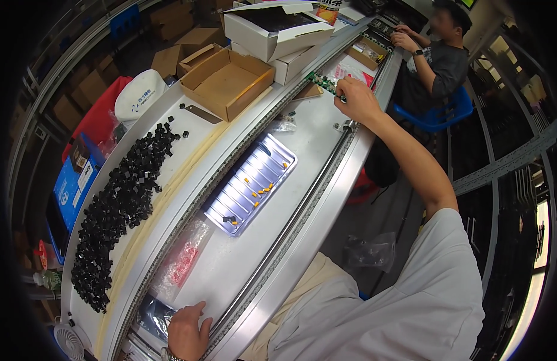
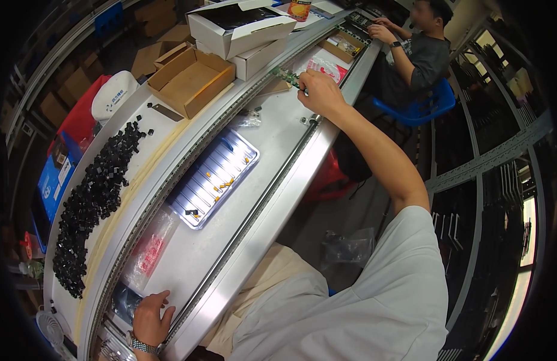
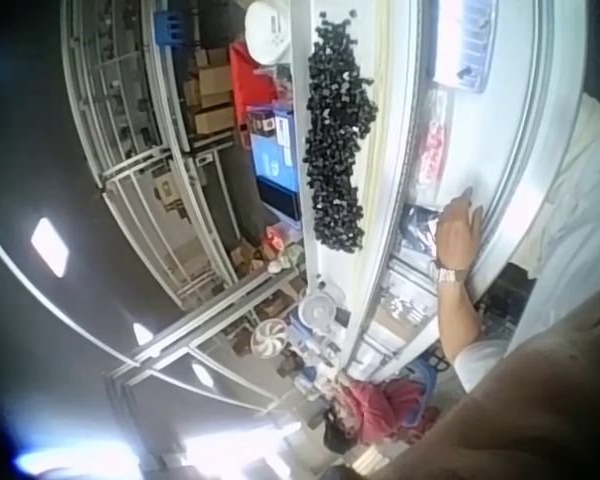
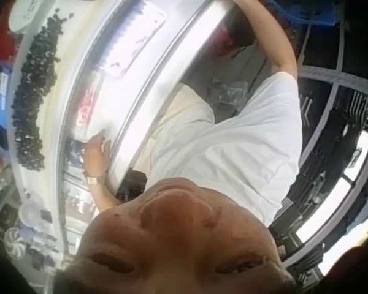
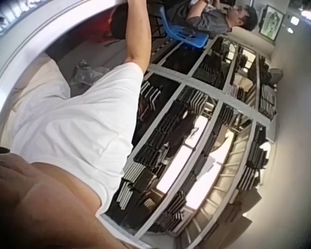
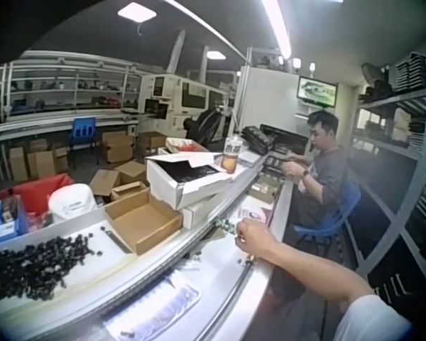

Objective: The person assembles circuit boards along an assembly line by placing a circuit board on the rail, inserting small electronic components into it by hand, and sliding the assembled board down the track.

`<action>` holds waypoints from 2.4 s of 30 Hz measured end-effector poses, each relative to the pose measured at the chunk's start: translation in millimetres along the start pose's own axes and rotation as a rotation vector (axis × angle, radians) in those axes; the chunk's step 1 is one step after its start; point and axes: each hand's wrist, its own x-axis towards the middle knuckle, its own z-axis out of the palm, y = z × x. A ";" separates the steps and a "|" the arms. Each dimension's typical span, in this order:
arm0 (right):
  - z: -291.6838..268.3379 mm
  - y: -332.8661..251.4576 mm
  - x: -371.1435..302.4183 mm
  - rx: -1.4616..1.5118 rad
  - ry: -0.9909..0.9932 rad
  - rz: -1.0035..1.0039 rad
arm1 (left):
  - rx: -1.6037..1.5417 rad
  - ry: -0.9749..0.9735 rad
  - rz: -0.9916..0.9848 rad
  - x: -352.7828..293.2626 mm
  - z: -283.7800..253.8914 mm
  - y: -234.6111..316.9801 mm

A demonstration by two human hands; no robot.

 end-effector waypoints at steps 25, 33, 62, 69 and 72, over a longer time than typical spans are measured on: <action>1.8 36.9 13.8 -0.041 0.015 0.107 | -0.074 -0.317 -0.090 7.7 4.4 -33.0; 10.2 53.7 15.0 -0.081 0.033 0.108 | -0.011 -0.263 -0.012 -2.3 22.6 -51.5; 23.8 81.6 27.8 -0.108 -0.005 0.182 | -0.011 -0.255 -0.036 0.5 19.3 -45.5; 23.4 90.1 30.7 -0.125 0.002 0.205 | 0.002 -0.256 -0.023 -0.1 24.7 -51.9; 23.1 95.1 33.0 -0.137 -0.001 0.211 | -0.040 -0.276 -0.004 0.9 24.9 -57.2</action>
